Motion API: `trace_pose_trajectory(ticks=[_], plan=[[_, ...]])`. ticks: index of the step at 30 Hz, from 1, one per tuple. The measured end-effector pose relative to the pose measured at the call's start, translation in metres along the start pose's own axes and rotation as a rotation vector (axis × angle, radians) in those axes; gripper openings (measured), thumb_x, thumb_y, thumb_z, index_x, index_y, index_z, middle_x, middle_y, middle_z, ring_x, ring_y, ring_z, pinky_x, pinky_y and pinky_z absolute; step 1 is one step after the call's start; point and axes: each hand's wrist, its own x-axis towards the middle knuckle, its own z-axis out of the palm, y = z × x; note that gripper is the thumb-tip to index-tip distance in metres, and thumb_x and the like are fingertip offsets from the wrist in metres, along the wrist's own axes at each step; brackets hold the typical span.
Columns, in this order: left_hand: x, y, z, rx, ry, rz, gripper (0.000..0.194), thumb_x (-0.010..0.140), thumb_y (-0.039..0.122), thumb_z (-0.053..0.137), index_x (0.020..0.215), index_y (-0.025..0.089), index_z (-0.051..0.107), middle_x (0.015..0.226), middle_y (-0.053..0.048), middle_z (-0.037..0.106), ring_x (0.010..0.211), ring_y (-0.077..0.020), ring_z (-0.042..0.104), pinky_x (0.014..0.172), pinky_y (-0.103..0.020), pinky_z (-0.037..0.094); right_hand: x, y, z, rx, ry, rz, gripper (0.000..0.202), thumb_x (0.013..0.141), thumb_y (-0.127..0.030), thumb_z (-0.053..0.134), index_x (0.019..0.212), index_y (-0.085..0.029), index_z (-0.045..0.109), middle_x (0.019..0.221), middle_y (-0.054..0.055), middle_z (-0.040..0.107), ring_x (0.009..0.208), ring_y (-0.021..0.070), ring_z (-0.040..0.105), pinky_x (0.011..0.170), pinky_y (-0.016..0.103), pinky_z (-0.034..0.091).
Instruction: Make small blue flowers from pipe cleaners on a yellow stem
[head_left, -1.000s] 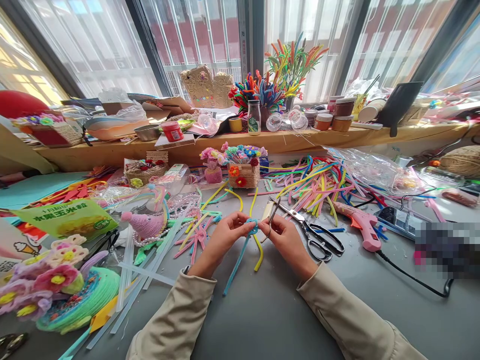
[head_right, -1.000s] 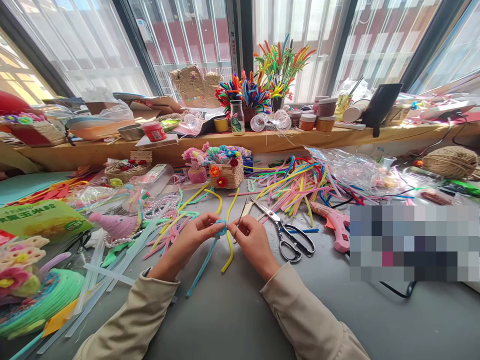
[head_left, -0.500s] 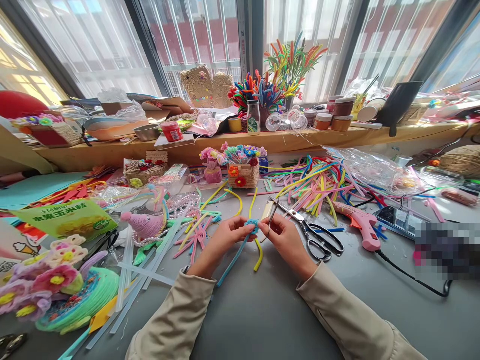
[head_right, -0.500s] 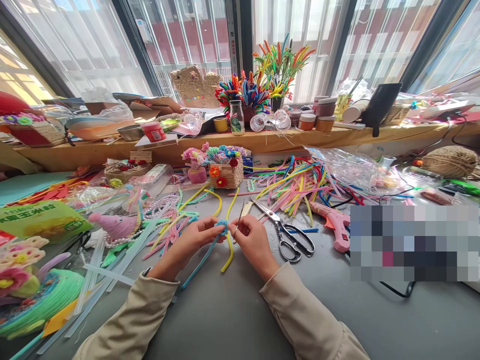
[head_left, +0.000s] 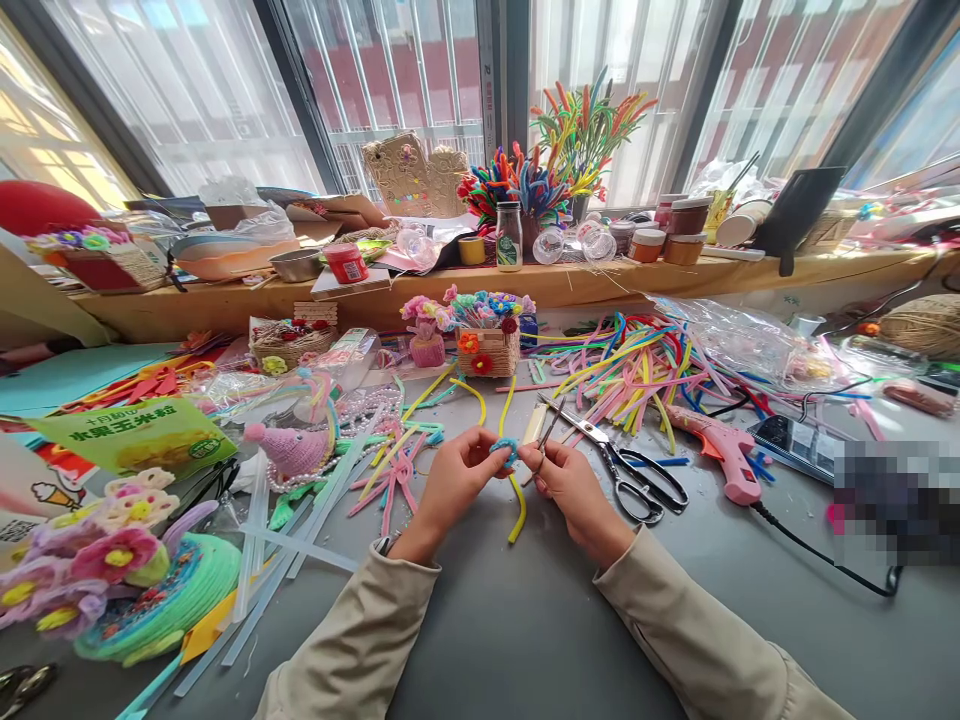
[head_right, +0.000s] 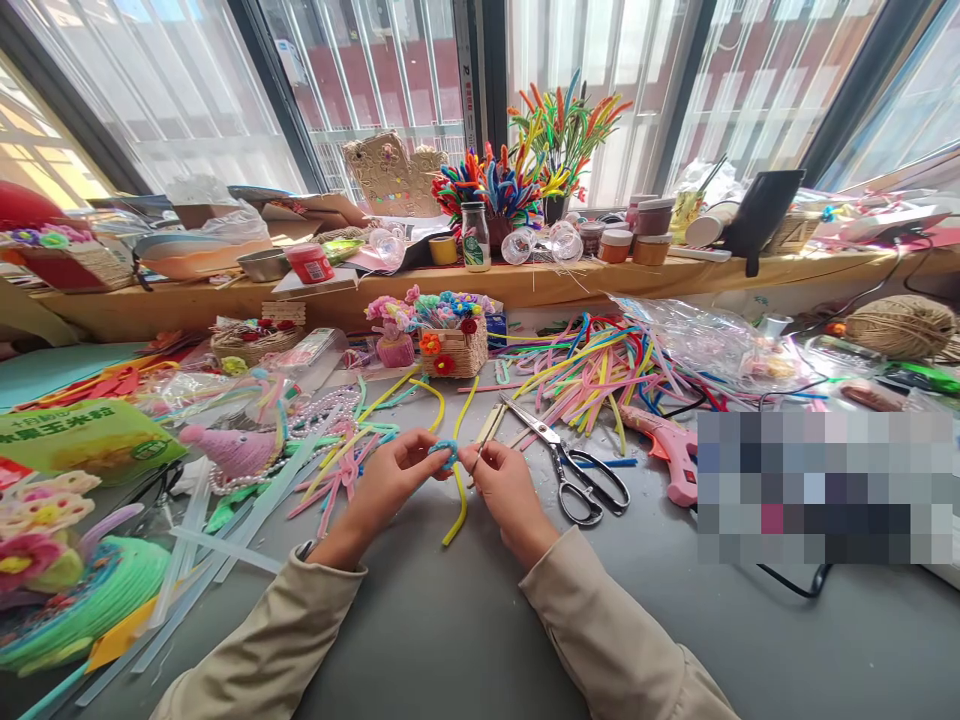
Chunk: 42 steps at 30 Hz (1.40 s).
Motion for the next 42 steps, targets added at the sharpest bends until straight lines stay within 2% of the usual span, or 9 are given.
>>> trace_pose_trajectory(ticks=[4,7,11,14,19,27,42], plan=[[-0.001,0.000,0.002,0.056,0.043,0.054,0.016,0.062,0.029,0.059,0.065,0.016,0.052,0.053,0.004,0.050,0.055,-0.0128,0.056,0.055,-0.024,0.047,0.001,0.000,-0.001,0.043,-0.010,0.033,0.025,0.064,-0.038,0.055,0.064,-0.014,0.052,0.048,-0.007,0.034,0.043,0.0048,0.026,0.041,0.019,0.019],[0.000,0.001,-0.001,-0.002,0.024,0.025,0.015,0.062,0.028,0.060,0.066,0.016,0.052,0.056,0.003,0.053,0.056,-0.0130,0.057,0.056,-0.024,0.046,0.003,-0.001,-0.002,-0.003,-0.031,0.009,0.027,0.065,-0.041,0.054,0.068,-0.014,0.054,0.050,-0.006,0.035,0.044,0.0052,0.027,0.042,0.019,0.020],[0.002,0.002,-0.008,-0.177,0.037,-0.021,0.015,0.062,0.027,0.060,0.069,0.015,0.054,0.065,0.001,0.057,0.057,-0.0116,0.058,0.059,-0.022,0.044,0.006,-0.001,-0.004,-0.171,-0.050,-0.067,0.031,0.067,-0.045,0.050,0.069,-0.015,0.054,0.051,-0.006,0.034,0.044,0.0057,0.027,0.042,0.020,0.020],[0.002,0.003,-0.011,-0.296,0.085,-0.026,0.015,0.062,0.026,0.061,0.071,0.015,0.055,0.065,0.002,0.058,0.057,-0.0099,0.057,0.060,-0.021,0.043,0.005,-0.002,-0.003,-0.324,-0.123,-0.103,0.037,0.072,-0.049,0.041,0.063,-0.015,0.052,0.049,-0.006,0.032,0.044,0.0067,0.029,0.043,0.020,0.022],[0.002,0.004,-0.011,-0.387,0.114,-0.030,0.015,0.060,0.025,0.063,0.069,0.015,0.054,0.062,0.003,0.057,0.056,-0.0095,0.056,0.062,-0.022,0.042,-0.001,-0.003,0.001,-0.572,-0.256,-0.268,0.042,0.076,-0.051,0.031,0.061,-0.016,0.047,0.056,-0.003,0.041,0.053,0.0090,0.037,0.049,0.021,0.027],[0.001,0.006,-0.010,-0.544,0.093,-0.030,0.014,0.061,0.020,0.063,0.069,0.016,0.052,0.064,0.005,0.054,0.055,-0.0072,0.055,0.059,-0.020,0.043,-0.005,-0.002,0.002,-0.772,-0.336,-0.291,0.038,0.073,-0.052,0.037,0.063,-0.017,0.044,0.059,-0.003,0.045,0.055,0.0093,0.040,0.049,0.020,0.027],[0.001,0.007,-0.010,-0.544,0.077,-0.075,0.015,0.059,0.021,0.064,0.066,0.016,0.052,0.063,0.007,0.054,0.053,-0.0064,0.054,0.058,-0.020,0.041,-0.002,0.003,0.003,-0.757,-0.275,-0.359,0.036,0.073,-0.048,0.041,0.054,-0.017,0.039,0.052,-0.004,0.041,0.050,0.0082,0.036,0.047,0.020,0.025]])
